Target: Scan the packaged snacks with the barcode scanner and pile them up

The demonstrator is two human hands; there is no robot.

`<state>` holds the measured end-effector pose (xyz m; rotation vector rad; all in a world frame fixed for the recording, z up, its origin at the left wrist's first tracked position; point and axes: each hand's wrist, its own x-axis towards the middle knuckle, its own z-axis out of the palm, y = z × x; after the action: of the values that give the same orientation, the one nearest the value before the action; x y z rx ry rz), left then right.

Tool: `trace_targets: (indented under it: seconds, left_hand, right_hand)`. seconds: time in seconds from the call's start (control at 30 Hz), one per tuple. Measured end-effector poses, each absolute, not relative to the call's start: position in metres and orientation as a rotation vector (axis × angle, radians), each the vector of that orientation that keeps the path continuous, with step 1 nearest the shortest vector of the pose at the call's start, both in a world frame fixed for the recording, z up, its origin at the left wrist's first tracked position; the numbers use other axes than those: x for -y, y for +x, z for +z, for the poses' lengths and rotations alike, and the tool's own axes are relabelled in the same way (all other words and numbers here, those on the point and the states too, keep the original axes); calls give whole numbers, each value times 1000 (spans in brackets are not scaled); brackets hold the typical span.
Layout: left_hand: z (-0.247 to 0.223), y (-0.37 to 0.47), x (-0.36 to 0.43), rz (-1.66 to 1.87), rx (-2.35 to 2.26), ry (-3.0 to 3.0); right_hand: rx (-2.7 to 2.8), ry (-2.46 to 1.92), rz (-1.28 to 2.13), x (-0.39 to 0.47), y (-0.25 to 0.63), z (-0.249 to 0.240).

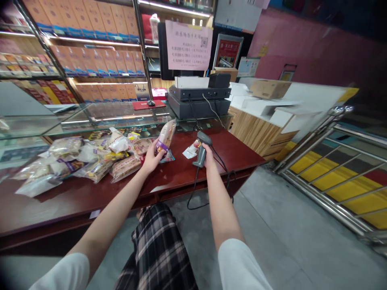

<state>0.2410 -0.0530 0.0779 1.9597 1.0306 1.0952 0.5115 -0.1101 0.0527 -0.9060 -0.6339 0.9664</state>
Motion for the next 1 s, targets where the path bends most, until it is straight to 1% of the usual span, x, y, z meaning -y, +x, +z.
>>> trace_targets:
  seconds: [0.1, 0.17, 0.27, 0.37, 0.73, 0.83, 1.0]
  left_hand:
    - [73, 244, 59, 1258, -1210, 2321]
    - [72, 244, 60, 1230, -1376, 2505]
    - [69, 242, 57, 1076, -1506, 2701]
    - [66, 242, 55, 958, -1542, 2769]
    - [67, 244, 59, 893, -1563, 2786]
    - [66, 245, 60, 896, -1579, 2762]
    - [65, 250, 62, 1010, -1610, 2687]
  right_hand:
    - [658, -819, 1054, 118, 515, 56]
    - [724, -796, 1160, 123, 517, 59]
    - [825, -811, 1333, 128, 516, 60]
    - [873, -833, 1443, 129, 514, 61]
    - [897, -748, 1597, 124, 517, 53]
    - [849, -761, 1553, 123, 516, 54]
    - [647, -784, 1316, 117, 521, 56]
